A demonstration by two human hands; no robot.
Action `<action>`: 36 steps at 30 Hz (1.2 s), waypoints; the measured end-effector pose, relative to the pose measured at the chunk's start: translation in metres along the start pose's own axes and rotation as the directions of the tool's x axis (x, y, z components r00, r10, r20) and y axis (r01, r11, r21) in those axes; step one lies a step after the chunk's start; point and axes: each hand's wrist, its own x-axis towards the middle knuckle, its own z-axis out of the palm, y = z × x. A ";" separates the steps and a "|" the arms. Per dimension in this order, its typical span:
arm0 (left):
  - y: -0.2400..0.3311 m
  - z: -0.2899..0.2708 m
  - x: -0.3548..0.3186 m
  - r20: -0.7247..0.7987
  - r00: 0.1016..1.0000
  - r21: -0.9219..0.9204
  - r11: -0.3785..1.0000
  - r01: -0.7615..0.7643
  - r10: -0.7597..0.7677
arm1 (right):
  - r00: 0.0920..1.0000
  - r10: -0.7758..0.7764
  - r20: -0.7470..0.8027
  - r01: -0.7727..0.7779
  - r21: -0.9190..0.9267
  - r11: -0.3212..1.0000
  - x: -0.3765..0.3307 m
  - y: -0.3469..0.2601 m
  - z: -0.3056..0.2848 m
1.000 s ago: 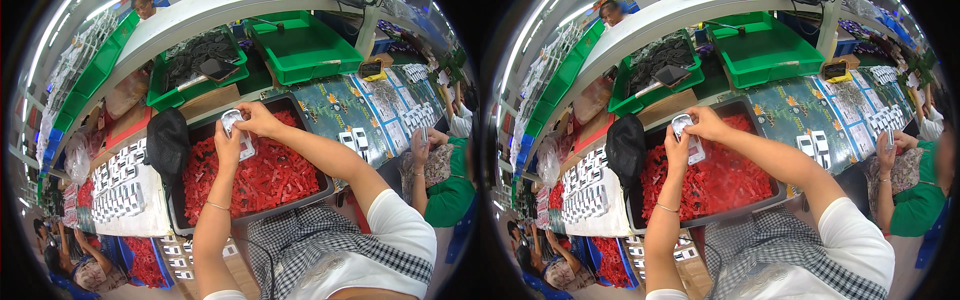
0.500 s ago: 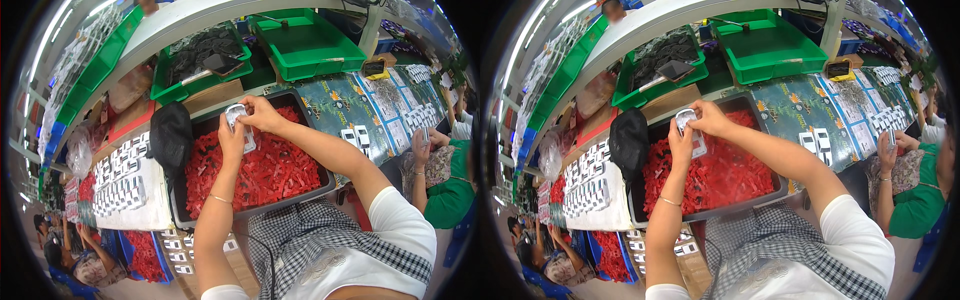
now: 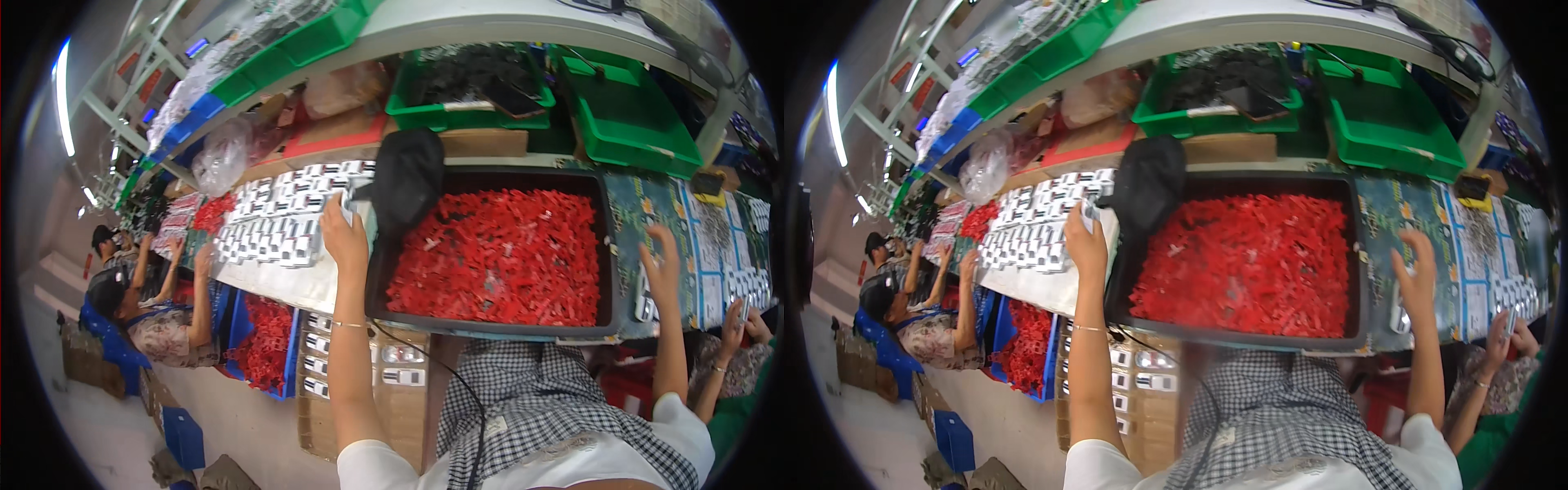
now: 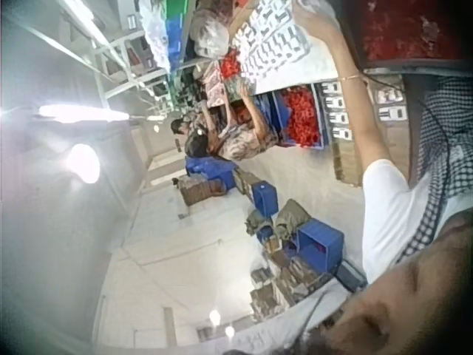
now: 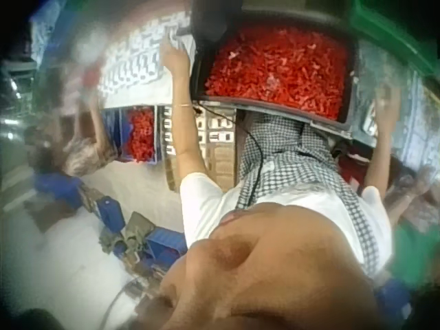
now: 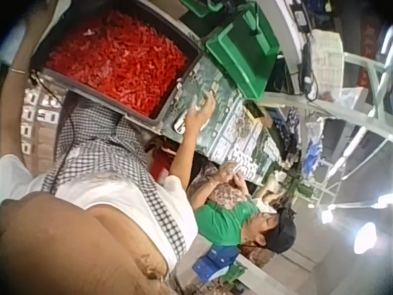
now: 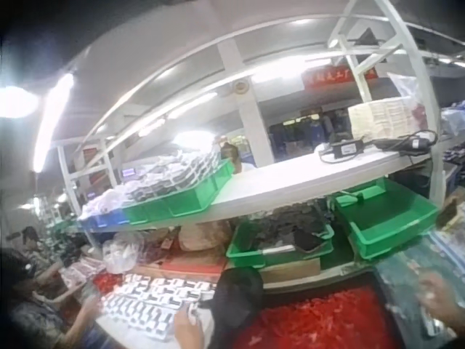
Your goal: The person assembles toy cars by picking up car bodies from the table, fitting plastic pieces from a tray inside each car body by hand, and placing the assembled cars on the table.
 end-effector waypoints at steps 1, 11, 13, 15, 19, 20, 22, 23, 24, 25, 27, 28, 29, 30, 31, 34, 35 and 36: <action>-0.027 0.012 -0.003 0.070 0.997 0.149 0.989 0.001 -0.011 | 1.000 0.022 0.008 -0.021 -0.099 0.995 -0.022 0.027 -0.010; -0.152 0.062 -0.020 0.213 0.973 0.417 0.909 -0.007 -0.091 | 0.981 0.188 0.057 -0.151 -0.386 0.910 -0.129 0.056 -0.018; -0.162 0.060 -0.013 0.210 0.971 0.487 0.874 0.001 -0.118 | 0.978 0.198 0.059 -0.163 -0.371 0.914 -0.124 0.049 -0.020; -0.177 0.057 -0.003 0.231 0.965 0.509 0.861 -0.012 -0.124 | 0.977 0.199 0.071 -0.164 -0.341 0.926 -0.117 0.034 -0.017; -0.202 0.057 0.009 0.117 0.966 0.585 0.802 0.120 -0.230 | 0.968 0.211 0.134 -0.143 -0.397 0.907 -0.116 0.018 -0.011; -0.194 0.062 0.014 0.123 0.949 0.595 0.787 0.162 -0.289 | 0.971 0.202 0.124 -0.138 -0.397 0.908 -0.119 0.021 -0.012; -0.203 0.056 0.015 -0.014 0.975 0.536 0.822 0.193 -0.220 | 0.978 0.165 0.126 -0.114 -0.339 0.934 -0.112 0.018 -0.012; -0.192 0.055 0.020 -0.033 0.988 0.424 0.893 0.149 -0.150 | 0.980 0.162 0.119 -0.116 -0.320 0.940 -0.112 0.018 -0.012; -0.180 0.053 0.023 -0.088 0.994 0.308 0.947 0.088 -0.063 | 0.985 0.160 0.058 -0.138 -0.274 0.952 -0.108 0.016 -0.011; -0.150 0.050 0.026 -0.155 0.986 0.173 0.984 -0.038 0.066 | 0.994 0.104 -0.017 -0.104 -0.264 0.959 -0.107 0.020 -0.012; -0.065 0.028 0.027 -0.136 0.990 -0.098 0.994 -0.054 0.040 | 0.877 0.447 -0.178 -0.441 0.074 0.894 -0.112 0.043 -0.016; -0.022 0.011 0.026 -0.092 0.994 -0.365 0.931 0.022 -0.059 | 0.821 0.552 -0.144 -0.517 0.223 0.827 -0.115 0.061 -0.021; 0.016 0.001 0.023 -0.042 0.988 -0.588 0.803 0.098 -0.151 | 0.763 0.639 -0.096 -0.570 0.368 0.735 -0.119 0.078 -0.021; 0.041 0.000 0.017 0.019 0.993 -0.657 0.747 0.101 -0.118 | 0.720 0.677 -0.151 -0.512 0.544 0.665 -0.124 0.086 -0.011; 0.075 -0.003 0.008 0.131 0.981 -0.750 0.633 0.193 -0.143 | 0.711 0.691 -0.135 -0.513 0.572 0.640 -0.119 0.077 -0.012; 0.170 -0.021 -0.023 0.365 0.884 -0.815 0.558 0.154 0.290 | 0.824 0.554 -0.120 -0.446 0.467 0.764 -0.080 0.016 -0.025; 0.192 -0.020 -0.036 0.416 0.798 -0.850 0.497 0.172 0.436 | 0.867 0.489 -0.098 -0.412 0.411 0.813 -0.068 -0.003 -0.030; 0.213 -0.023 -0.047 0.365 0.714 -0.880 0.472 0.055 0.598 | 0.909 0.415 -0.040 -0.361 0.424 0.831 -0.059 -0.016 -0.027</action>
